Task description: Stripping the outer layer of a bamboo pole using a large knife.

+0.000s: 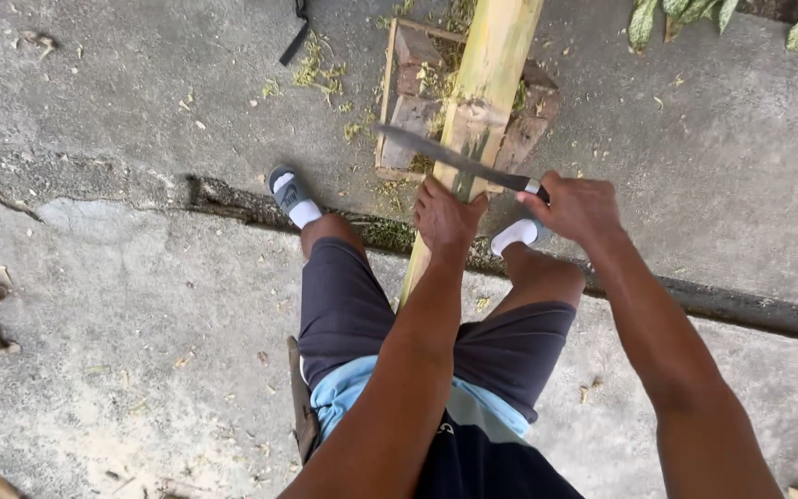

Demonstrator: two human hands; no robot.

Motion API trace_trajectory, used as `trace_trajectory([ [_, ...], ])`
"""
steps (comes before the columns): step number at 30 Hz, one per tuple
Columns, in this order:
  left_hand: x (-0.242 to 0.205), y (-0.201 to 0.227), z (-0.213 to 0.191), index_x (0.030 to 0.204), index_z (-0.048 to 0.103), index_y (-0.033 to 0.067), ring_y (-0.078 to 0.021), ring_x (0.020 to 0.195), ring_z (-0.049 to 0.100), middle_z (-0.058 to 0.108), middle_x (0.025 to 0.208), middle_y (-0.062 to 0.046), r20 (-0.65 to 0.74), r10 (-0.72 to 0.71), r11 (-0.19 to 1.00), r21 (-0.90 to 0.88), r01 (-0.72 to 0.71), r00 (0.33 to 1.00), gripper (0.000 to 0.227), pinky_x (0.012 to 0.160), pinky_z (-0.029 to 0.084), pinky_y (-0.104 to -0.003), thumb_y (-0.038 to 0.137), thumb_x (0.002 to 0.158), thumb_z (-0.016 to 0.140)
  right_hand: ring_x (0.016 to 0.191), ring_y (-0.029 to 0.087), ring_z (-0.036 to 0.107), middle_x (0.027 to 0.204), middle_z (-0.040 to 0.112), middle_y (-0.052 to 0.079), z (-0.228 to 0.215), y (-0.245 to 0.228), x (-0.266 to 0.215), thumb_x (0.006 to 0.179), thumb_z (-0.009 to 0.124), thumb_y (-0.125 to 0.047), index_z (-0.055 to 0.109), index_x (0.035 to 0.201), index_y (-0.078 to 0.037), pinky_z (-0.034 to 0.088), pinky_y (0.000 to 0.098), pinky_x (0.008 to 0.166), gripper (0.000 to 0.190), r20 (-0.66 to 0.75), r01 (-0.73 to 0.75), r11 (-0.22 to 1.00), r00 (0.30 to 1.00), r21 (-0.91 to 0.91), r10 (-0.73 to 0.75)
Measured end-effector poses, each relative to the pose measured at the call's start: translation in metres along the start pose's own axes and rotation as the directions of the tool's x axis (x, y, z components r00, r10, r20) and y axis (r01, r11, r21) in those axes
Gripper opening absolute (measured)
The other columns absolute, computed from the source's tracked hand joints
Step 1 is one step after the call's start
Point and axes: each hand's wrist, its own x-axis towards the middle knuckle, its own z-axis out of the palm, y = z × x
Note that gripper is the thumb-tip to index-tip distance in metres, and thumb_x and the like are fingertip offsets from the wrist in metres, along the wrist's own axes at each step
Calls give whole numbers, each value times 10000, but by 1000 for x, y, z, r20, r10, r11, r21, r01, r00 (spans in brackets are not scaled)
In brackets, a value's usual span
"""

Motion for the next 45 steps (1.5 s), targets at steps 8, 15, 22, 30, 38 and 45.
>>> trace_trajectory([
  [8, 31, 22, 8, 1547, 156, 27, -487, 1355, 416, 357, 1501, -309, -39, 151, 988, 41, -149, 988, 1191, 1096, 389, -573, 467, 702, 870, 681, 320, 718, 683, 688, 118, 3, 7, 10, 1021, 434, -715, 644, 947, -105, 535, 499, 617, 649, 12, -50, 998, 999, -40, 51],
  [15, 39, 12, 30, 1504, 178, -7, -460, 1334, 465, 412, 1464, -292, -99, 160, 987, 20, -159, 982, 1162, 1111, 406, -538, 501, 706, 854, 648, 332, 710, 649, 669, 104, 4, 4, 13, 1018, 446, -711, 642, 928, -104, 531, 507, 639, 644, -10, 17, 998, 1000, -55, -18],
  [22, 24, 6, 19, 1503, 222, 25, -441, 1370, 460, 420, 1495, -259, -44, 149, 989, -17, -149, 988, 1086, 1136, 392, -532, 475, 734, 844, 682, 352, 720, 681, 691, 114, 22, 10, 13, 1049, 465, -688, 647, 942, -108, 522, 553, 710, 616, -61, -74, 996, 996, -54, 71],
  [30, -6, -10, -18, 1494, 227, -11, -448, 1252, 520, 485, 1354, -258, 73, 44, 996, -75, -38, 996, 1120, 1066, 413, -545, 537, 740, 847, 675, 277, 704, 706, 687, 84, -12, -2, 0, 1076, 378, -693, 652, 1008, -111, 505, 459, 675, 648, 126, -173, 975, 973, -141, 191],
  [38, 4, -17, 6, 1482, 244, -30, -430, 1232, 534, 508, 1324, -246, 0, 73, 991, -114, -73, 997, 1153, 1054, 433, -518, 532, 687, 861, 570, 202, 616, 594, 621, 13, -61, -41, -13, 1065, 373, -696, 662, 984, -119, 433, 429, 635, 650, 164, -30, 950, 983, -310, 84],
  [45, 4, -18, 9, 1471, 260, -12, -415, 1240, 526, 497, 1331, -230, 12, 67, 992, -107, -66, 998, 1121, 1049, 426, -525, 542, 695, 849, 476, 179, 543, 562, 533, -33, -53, -29, -24, 1067, 394, -667, 644, 939, -112, 427, 404, 535, 621, 142, -42, 939, 985, -341, 96],
])
